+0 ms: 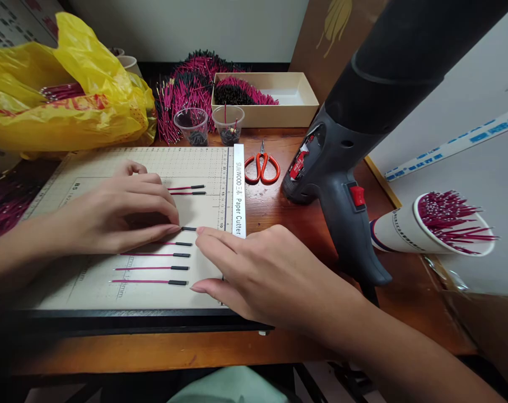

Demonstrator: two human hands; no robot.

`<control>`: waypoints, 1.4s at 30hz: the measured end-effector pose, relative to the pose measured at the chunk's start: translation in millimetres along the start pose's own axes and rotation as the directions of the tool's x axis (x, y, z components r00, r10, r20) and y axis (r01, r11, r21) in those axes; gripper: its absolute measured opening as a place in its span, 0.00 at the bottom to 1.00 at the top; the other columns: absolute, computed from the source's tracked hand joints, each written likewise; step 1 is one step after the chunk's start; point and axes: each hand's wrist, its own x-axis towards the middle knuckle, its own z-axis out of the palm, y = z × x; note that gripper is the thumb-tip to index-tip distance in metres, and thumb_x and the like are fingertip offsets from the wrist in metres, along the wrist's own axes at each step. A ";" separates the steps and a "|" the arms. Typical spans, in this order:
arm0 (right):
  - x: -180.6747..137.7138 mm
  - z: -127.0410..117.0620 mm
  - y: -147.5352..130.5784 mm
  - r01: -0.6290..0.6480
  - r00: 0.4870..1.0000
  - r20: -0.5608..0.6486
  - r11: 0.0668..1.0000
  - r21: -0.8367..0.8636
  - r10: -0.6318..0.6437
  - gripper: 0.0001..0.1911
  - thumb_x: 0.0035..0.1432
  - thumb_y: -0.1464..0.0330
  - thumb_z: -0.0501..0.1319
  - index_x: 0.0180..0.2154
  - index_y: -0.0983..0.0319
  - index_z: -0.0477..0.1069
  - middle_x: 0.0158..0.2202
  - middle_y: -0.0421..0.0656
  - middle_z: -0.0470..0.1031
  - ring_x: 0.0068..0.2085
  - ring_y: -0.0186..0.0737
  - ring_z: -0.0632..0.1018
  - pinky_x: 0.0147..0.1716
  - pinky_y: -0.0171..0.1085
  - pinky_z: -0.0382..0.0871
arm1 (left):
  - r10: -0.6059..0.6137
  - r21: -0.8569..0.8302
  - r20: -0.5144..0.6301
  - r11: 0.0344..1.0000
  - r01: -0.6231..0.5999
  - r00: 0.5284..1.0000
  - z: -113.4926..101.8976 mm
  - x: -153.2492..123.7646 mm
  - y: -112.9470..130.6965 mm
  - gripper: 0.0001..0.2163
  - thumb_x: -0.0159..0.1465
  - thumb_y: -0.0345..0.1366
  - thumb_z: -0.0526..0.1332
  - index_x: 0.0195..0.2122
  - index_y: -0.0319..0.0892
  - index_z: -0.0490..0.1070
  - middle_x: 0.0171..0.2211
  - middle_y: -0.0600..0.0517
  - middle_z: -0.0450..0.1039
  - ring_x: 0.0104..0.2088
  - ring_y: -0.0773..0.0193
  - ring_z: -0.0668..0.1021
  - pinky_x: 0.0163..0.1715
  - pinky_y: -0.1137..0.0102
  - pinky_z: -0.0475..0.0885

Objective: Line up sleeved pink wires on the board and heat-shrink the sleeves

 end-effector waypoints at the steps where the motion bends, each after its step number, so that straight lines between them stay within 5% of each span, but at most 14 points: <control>1: -0.3 -0.3 -0.1 0.000 1.000 0.000 1.000 0.003 0.000 0.25 0.78 0.56 0.49 0.54 0.68 0.73 0.42 0.40 0.85 0.28 0.39 0.81 0.19 0.43 0.57 | 0.000 -0.003 0.000 1.000 0.000 1.000 -0.2 0.0 0.2 0.07 0.73 0.38 0.62 0.37 0.46 0.77 0.32 0.59 0.80 0.35 0.64 0.75 0.46 0.62 0.53; 23: -1.2 -1.3 1.1 -0.011 1.000 0.029 0.999 0.047 0.010 0.22 0.77 0.56 0.54 0.55 0.68 0.74 0.43 0.42 0.86 0.29 0.39 0.81 0.20 0.43 0.57 | -0.079 -0.003 0.073 0.997 0.080 0.994 -3.7 3.5 3.4 0.09 0.72 0.41 0.61 0.36 0.47 0.78 0.32 0.58 0.82 0.34 0.63 0.75 0.46 0.61 0.55; 42: 0.4 -2.1 1.6 0.002 0.999 0.032 0.999 0.048 -0.003 0.21 0.77 0.57 0.53 0.53 0.67 0.74 0.43 0.42 0.85 0.28 0.38 0.80 0.21 0.43 0.57 | -0.016 -0.009 0.037 1.000 0.016 0.999 -3.5 2.3 3.0 0.07 0.72 0.38 0.62 0.36 0.46 0.77 0.30 0.58 0.79 0.33 0.64 0.74 0.44 0.62 0.55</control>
